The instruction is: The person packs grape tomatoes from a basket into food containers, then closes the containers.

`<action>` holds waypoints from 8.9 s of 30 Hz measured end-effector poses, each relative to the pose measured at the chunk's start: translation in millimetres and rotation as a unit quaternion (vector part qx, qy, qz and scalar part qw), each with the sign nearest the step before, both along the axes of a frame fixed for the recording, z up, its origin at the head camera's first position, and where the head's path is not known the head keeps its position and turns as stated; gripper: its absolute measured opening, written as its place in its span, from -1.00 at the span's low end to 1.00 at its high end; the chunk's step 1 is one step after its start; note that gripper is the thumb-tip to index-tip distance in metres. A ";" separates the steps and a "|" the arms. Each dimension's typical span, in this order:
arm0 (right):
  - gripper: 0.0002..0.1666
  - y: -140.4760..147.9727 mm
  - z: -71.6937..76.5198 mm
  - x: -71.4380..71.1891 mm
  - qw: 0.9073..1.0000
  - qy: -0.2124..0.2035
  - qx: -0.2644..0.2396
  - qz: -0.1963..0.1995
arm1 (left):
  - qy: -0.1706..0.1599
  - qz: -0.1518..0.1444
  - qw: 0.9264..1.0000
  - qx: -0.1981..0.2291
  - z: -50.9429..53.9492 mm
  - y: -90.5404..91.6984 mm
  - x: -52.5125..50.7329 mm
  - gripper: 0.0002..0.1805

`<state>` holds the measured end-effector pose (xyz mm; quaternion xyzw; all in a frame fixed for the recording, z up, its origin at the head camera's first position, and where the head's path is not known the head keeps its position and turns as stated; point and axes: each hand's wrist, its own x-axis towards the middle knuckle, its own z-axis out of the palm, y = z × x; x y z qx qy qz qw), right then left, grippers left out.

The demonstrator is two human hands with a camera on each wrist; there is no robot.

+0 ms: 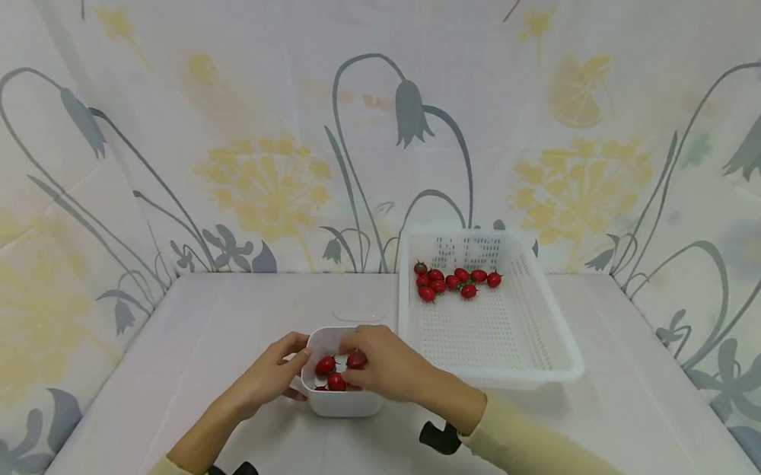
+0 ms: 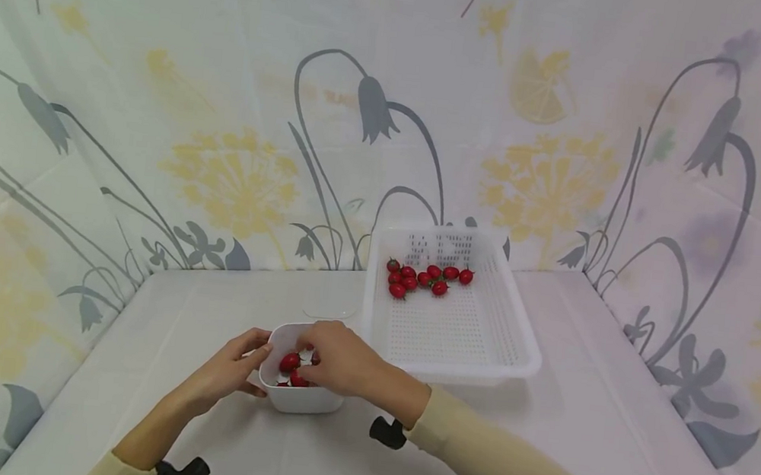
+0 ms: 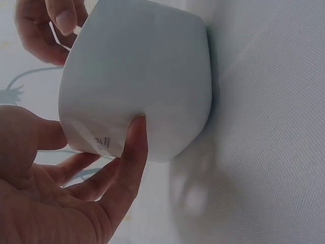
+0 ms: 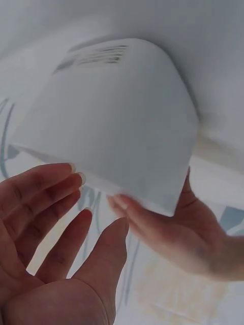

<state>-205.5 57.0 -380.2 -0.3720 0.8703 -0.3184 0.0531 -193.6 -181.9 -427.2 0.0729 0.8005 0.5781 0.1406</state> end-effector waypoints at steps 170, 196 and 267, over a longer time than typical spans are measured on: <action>-0.59 169.6 13.2 -136.2 0.906 -0.339 -0.150 -0.204 | -0.008 0.027 0.999 -0.029 2.5 4.1 0.3 -0.64; -0.56 164.3 35.2 -106.6 0.904 -0.349 -0.177 -0.173 | -0.006 0.023 0.999 -0.023 1.8 3.4 0.1 -0.63; -0.71 81.8 12.7 -34.8 0.936 -0.306 -0.167 -0.059 | -0.003 0.031 0.999 -0.029 0.6 5.4 0.2 -0.64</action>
